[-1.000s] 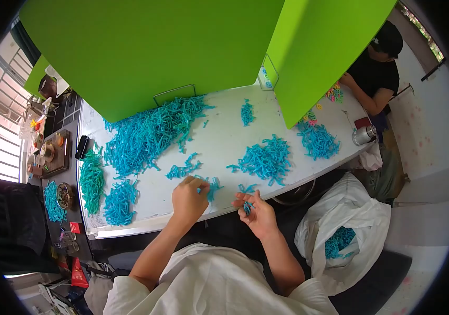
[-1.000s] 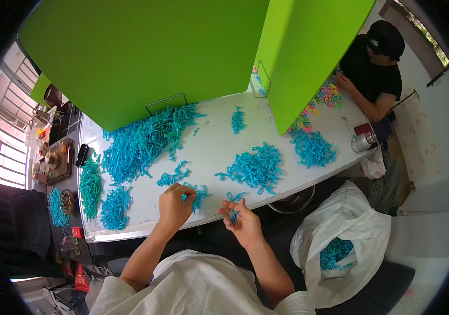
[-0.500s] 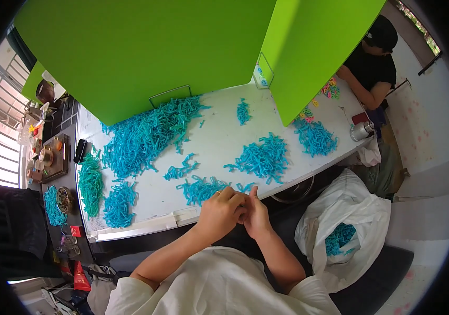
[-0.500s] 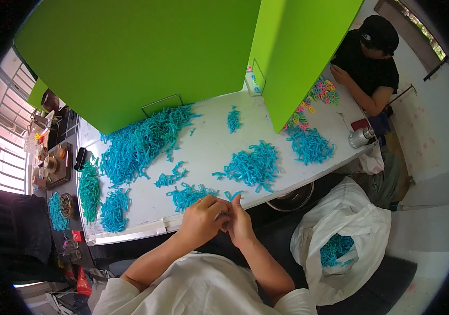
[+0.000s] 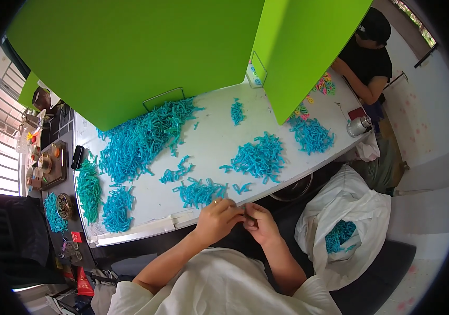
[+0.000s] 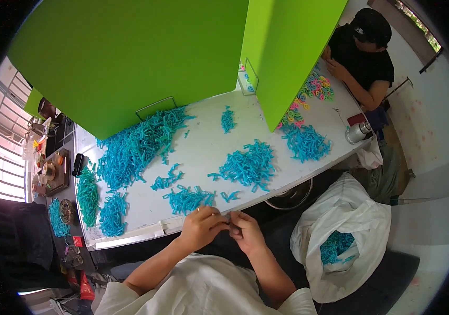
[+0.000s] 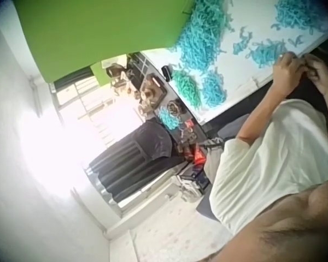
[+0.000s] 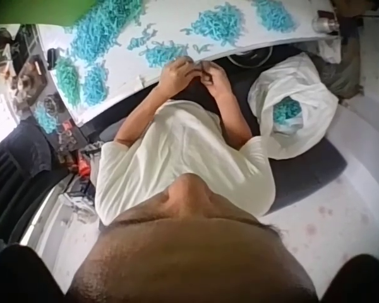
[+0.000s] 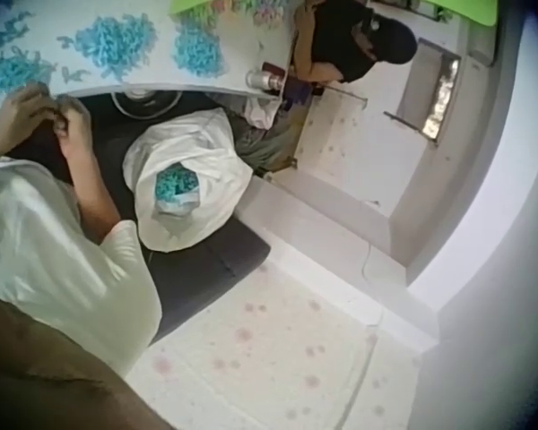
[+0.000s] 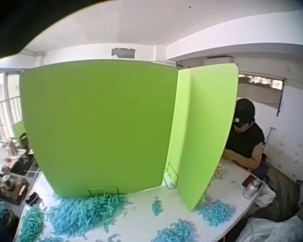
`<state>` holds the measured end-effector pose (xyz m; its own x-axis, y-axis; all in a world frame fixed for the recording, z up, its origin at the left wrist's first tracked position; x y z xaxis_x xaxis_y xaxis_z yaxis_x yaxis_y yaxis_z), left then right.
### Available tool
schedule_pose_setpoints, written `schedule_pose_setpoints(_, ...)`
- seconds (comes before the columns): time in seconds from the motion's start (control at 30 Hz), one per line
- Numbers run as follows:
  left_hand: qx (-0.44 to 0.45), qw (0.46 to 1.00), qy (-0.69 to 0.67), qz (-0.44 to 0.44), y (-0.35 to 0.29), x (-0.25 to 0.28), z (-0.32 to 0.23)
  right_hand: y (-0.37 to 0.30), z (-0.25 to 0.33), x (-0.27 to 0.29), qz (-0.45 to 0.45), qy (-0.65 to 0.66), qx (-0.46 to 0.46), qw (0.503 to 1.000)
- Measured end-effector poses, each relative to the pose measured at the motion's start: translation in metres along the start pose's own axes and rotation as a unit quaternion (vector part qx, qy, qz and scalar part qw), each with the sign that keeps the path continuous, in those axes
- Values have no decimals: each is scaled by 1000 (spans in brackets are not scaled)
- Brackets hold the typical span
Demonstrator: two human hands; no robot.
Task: Assembling small plastic toy components by hand at an industrial workbench.
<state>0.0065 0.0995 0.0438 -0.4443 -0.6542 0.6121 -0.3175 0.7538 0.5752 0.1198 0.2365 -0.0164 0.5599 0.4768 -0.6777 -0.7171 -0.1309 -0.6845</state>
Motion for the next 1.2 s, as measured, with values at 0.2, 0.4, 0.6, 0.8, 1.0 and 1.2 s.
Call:
schedule_pose_setpoints(0.2, 4, 975, 177, 130, 29, -22, 49, -16, 21, 7, -61, 77, 70, 993)
schedule_pose_setpoints(0.4, -40, 977, 179, 108, 31, -24, 56, -21, 24, -3, -66, -6, 83, 994)
schedule_pose_setpoints(0.6, 150, 982, -112, -10, 26, 17, 20, -30, 35, -24, -128, -187, 201, 953)
schedule_pose_setpoints(0.8, 233, 934, -268, -43, 6, 36, 13, -33, 47, -63, -68, -430, 303, 848)
schedule_pose_setpoints(1.0, 307, 821, -470, -104, -14, 28, 23, -33, 33, -77, -51, -367, 283, 885)
schedule_pose_setpoints(1.2, 338, 737, -568, -143, -14, 26, 19, -36, 37, -77, -45, -373, 284, 882)
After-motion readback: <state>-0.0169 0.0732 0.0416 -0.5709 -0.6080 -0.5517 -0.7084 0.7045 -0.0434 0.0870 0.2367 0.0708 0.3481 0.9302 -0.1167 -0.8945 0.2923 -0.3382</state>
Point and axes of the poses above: each hand's wrist, its own y-axis towards the middle knuckle, its own x-axis out of the back of the hand, z = x × y, the point moved 2 cm from there along y, towards the middle knuckle, and after that the axes turned 15 degrees about -x, right-handed, at the moved point
